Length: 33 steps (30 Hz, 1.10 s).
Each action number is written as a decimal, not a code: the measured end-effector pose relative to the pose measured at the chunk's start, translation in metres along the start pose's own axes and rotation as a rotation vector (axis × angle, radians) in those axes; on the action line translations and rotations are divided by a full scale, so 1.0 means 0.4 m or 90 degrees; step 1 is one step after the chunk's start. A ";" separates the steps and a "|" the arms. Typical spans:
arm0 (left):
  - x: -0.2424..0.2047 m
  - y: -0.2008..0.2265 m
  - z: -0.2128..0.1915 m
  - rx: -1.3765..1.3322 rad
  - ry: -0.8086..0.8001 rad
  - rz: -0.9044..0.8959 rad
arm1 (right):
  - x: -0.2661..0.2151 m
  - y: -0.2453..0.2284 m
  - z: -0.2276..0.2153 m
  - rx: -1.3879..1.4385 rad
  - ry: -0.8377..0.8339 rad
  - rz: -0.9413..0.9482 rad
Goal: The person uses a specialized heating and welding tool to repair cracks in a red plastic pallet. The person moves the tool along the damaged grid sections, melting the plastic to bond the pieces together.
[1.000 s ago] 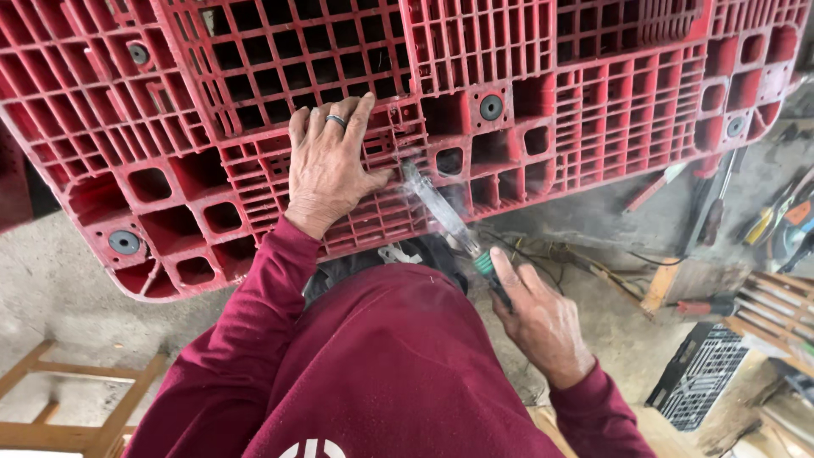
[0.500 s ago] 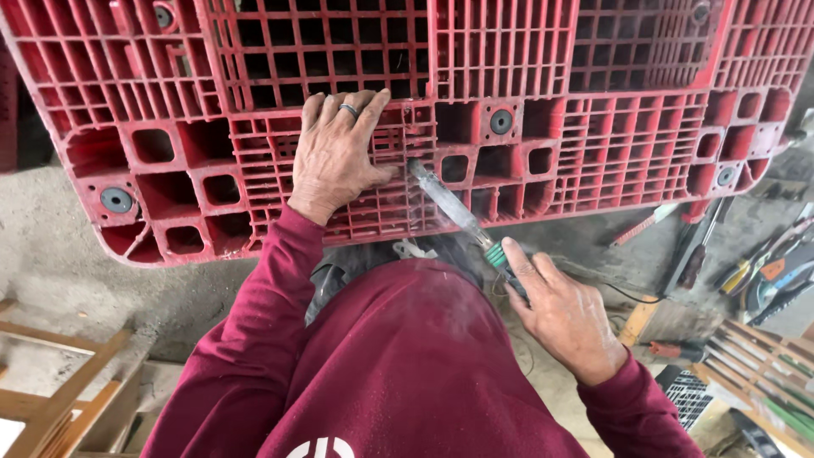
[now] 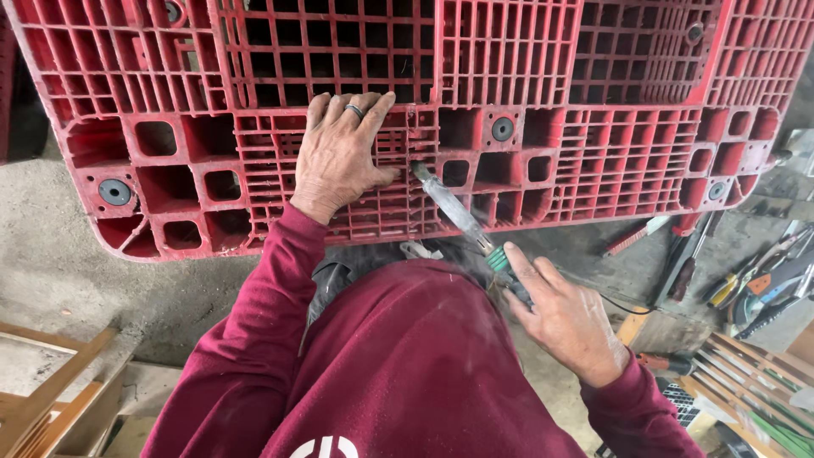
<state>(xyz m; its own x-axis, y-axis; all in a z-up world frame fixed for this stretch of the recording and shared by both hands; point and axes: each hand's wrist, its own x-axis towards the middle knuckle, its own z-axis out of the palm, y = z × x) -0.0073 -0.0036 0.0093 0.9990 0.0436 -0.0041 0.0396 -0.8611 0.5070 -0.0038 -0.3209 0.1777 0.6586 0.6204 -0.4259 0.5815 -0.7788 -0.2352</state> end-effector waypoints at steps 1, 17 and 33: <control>-0.001 0.000 0.001 0.001 0.000 0.001 | 0.000 0.000 0.000 0.002 -0.007 0.010; -0.002 0.002 -0.003 0.021 -0.030 0.005 | -0.056 0.004 0.077 0.246 0.055 0.039; -0.027 -0.042 0.044 -0.026 0.064 0.048 | -0.094 -0.110 0.195 1.129 -0.031 0.442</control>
<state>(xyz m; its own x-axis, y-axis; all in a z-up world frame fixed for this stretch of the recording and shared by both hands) -0.0185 0.0016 -0.0142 0.9922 0.0322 0.1205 -0.0378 -0.8429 0.5367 -0.0915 -0.3171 0.1359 0.4973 0.2229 -0.8384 -0.8518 -0.0580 -0.5207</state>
